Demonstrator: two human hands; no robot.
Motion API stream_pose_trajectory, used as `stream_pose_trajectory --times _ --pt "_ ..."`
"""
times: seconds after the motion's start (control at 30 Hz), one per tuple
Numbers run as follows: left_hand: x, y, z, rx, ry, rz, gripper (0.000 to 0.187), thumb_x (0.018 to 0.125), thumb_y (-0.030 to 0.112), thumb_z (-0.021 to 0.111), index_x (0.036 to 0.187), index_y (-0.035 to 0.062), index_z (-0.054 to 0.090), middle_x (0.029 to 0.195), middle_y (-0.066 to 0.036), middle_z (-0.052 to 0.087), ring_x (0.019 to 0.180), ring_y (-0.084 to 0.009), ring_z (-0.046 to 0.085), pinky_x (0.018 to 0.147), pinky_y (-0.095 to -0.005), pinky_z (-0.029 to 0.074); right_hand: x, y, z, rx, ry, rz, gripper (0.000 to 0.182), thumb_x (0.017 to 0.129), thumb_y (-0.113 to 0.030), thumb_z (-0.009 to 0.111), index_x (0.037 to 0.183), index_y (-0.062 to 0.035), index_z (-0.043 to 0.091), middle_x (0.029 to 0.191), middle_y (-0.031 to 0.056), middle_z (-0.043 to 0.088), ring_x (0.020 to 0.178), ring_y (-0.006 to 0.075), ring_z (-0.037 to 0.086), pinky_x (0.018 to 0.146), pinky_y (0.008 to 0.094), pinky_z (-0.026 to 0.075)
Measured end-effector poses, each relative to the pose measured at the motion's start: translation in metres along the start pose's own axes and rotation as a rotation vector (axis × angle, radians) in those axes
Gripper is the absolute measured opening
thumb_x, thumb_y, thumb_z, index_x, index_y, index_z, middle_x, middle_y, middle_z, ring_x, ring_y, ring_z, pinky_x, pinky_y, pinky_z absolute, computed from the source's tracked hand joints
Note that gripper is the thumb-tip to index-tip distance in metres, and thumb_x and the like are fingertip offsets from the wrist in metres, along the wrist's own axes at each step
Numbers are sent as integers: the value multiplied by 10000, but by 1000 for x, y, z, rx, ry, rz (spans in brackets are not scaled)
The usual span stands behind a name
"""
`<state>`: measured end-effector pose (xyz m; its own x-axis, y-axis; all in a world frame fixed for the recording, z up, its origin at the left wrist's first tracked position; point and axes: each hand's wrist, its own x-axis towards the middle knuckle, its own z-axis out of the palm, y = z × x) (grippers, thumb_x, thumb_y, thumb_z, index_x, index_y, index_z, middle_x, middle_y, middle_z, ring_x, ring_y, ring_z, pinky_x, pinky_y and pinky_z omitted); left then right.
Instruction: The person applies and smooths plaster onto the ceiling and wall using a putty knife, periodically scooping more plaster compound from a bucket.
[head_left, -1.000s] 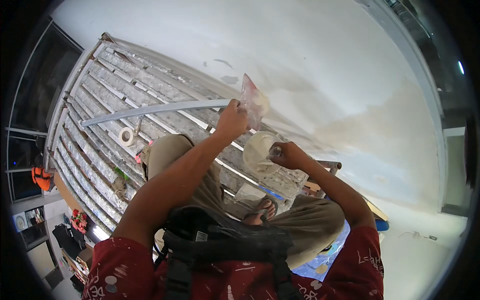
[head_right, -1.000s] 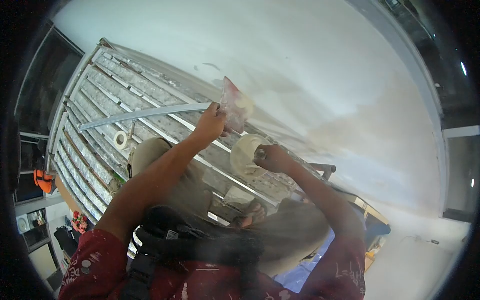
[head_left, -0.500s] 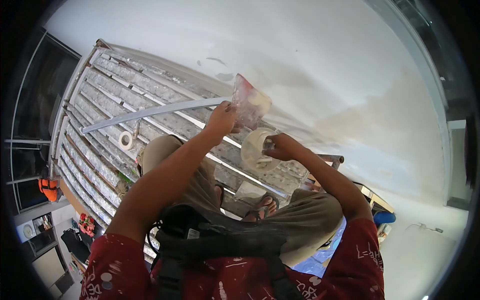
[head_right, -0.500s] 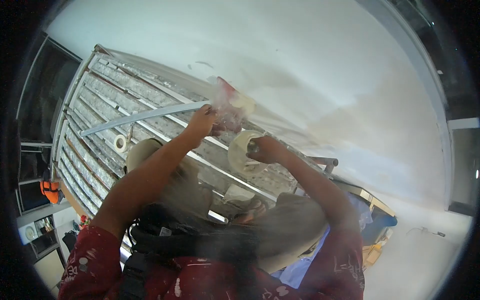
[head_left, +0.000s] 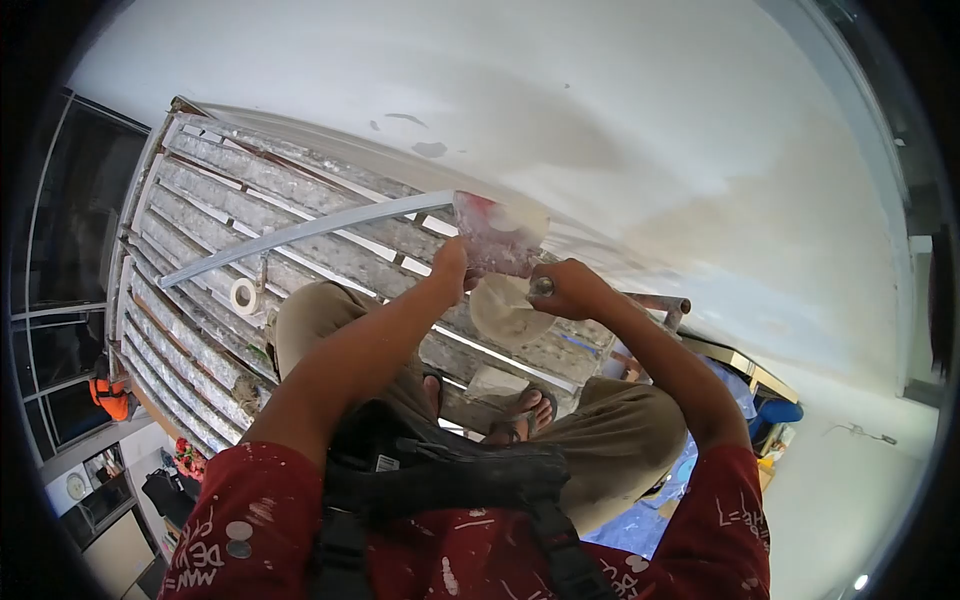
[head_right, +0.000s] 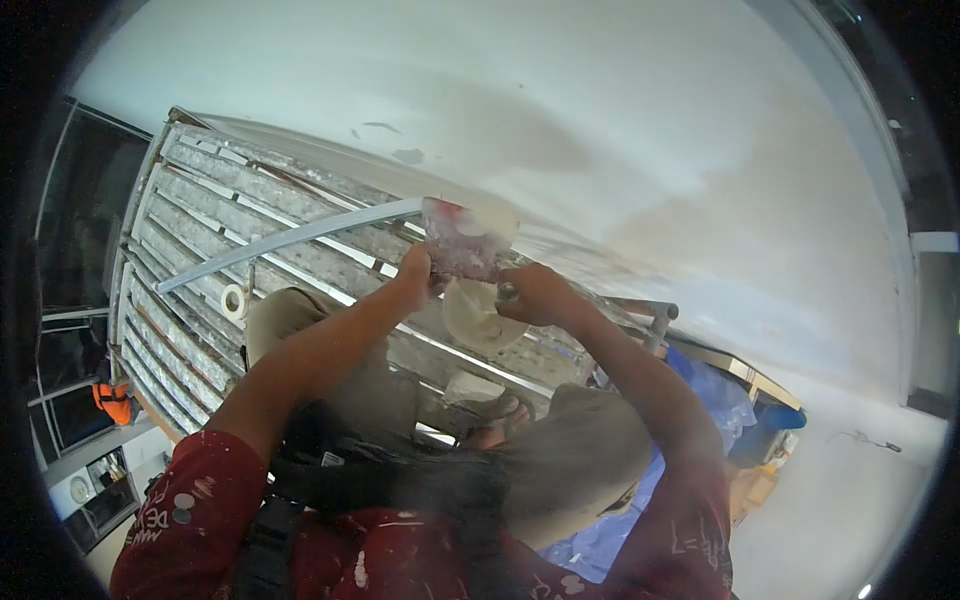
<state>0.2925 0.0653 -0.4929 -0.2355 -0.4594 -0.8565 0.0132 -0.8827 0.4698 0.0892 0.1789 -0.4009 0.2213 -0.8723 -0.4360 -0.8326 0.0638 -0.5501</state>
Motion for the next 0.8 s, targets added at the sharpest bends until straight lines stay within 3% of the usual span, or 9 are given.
stream_pose_trajectory --times 0.13,0.23,0.33,0.43,0.7,0.8 --pt "31 -22 -14 130 110 105 199 882 274 471 827 107 564 667 -15 491 470 -125 437 432 -305 323 -1 -7 -7 52 -26 63 440 782 -357 705 1099 -53 682 1020 232 698 982 418 654 891 493 519" --pt "44 -36 -20 56 149 169 286 881 279 456 880 42 616 759 -72 569 577 -174 526 505 -359 405 2 0 -10 11 -14 82 456 776 -360 705 1099 -38 682 1021 237 697 996 418 653 900 484 518" --pt "59 -50 -22 214 230 341 418 889 301 434 1009 -41 643 923 -166 642 779 -259 612 666 -439 480 -4 12 -14 24 17 130 478 773 -361 702 1101 -14 681 1018 245 700 1010 415 652 903 471 519" --pt "53 -60 -17 300 167 128 514 898 321 417 1129 -91 620 1088 -243 646 964 -324 612 827 -482 476 -7 17 -13 116 9 198 485 775 -361 700 1091 6 684 1008 247 707 992 400 667 889 455 526" --pt "55 -79 -6 384 157 180 566 917 356 390 1130 -116 617 1146 -297 641 1022 -407 628 884 -483 477 -18 50 4 541 20 389 341 818 -250 679 1034 13 703 786 152 729 720 217 730 707 360 566" --pt "46 -72 -2 405 215 145 574 914 359 389 1133 -122 615 1171 -323 628 1067 -442 619 907 -498 469 -19 71 12 630 50 395 230 868 -132 632 992 60 660 888 148 705 719 222 716 650 342 615"
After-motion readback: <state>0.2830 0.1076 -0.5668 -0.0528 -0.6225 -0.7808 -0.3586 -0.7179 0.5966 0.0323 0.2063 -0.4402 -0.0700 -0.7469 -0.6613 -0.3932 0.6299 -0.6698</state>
